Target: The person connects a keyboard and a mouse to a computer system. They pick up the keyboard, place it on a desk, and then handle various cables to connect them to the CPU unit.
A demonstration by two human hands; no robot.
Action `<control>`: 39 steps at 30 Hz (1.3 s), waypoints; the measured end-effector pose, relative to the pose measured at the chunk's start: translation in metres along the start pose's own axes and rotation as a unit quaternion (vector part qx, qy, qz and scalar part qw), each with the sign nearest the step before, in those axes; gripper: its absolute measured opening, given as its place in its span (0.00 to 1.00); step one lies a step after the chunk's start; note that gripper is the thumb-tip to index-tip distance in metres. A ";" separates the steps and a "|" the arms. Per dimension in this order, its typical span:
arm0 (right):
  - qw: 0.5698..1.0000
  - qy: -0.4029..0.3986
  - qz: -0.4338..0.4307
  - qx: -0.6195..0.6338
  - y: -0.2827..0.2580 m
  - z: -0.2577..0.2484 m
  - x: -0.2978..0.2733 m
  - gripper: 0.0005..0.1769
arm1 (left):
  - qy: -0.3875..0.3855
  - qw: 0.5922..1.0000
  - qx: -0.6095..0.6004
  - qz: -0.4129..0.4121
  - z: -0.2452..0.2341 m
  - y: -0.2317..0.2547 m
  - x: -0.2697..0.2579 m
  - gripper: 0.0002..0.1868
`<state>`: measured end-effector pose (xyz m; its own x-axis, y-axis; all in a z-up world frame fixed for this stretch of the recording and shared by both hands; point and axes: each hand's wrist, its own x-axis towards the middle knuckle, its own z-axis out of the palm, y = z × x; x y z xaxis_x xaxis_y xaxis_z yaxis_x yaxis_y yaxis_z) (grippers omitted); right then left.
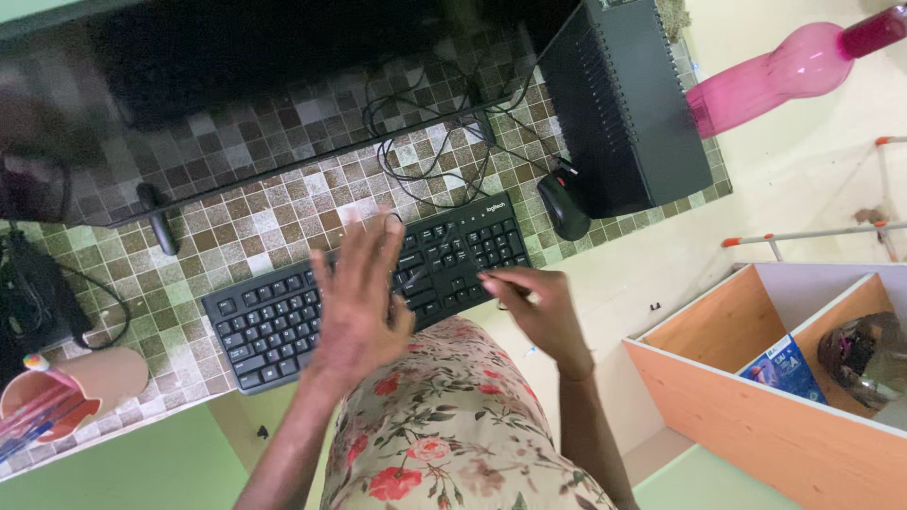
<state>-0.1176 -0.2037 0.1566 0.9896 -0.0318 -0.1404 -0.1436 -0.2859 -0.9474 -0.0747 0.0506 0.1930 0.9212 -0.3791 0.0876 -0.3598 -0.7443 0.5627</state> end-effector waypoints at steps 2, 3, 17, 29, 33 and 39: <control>0.992 -0.035 -0.067 -0.104 -0.021 0.015 0.005 0.08 | -0.031 0.999 -0.016 0.029 -0.005 0.030 0.005 0.50; 0.992 -0.036 -0.070 -0.104 -0.028 0.018 0.008 0.08 | -0.056 0.996 -0.019 0.060 -0.004 0.040 0.007 0.48; 0.987 0.094 0.018 -0.133 -0.013 -0.016 0.003 0.09 | 0.192 0.974 0.109 -0.058 -0.025 0.014 -0.006 0.42; 0.994 -0.101 -0.050 0.005 -0.022 -0.011 -0.007 0.06 | -0.049 0.986 -0.009 0.161 0.033 0.024 0.005 0.19; 0.986 -0.149 0.080 0.010 0.002 -0.037 -0.009 0.07 | 0.127 0.984 -0.066 0.107 0.017 -0.027 0.003 0.13; 0.990 -0.019 0.099 0.095 0.034 -0.075 -0.017 0.08 | 0.317 0.944 -0.092 -0.015 -0.037 -0.107 -0.007 0.14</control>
<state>-0.1385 -0.2845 0.1486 0.9414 -0.0321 -0.3357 -0.3372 -0.0919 -0.9369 -0.0369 0.1531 0.1626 0.8555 0.0891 0.5100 -0.3531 -0.6199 0.7007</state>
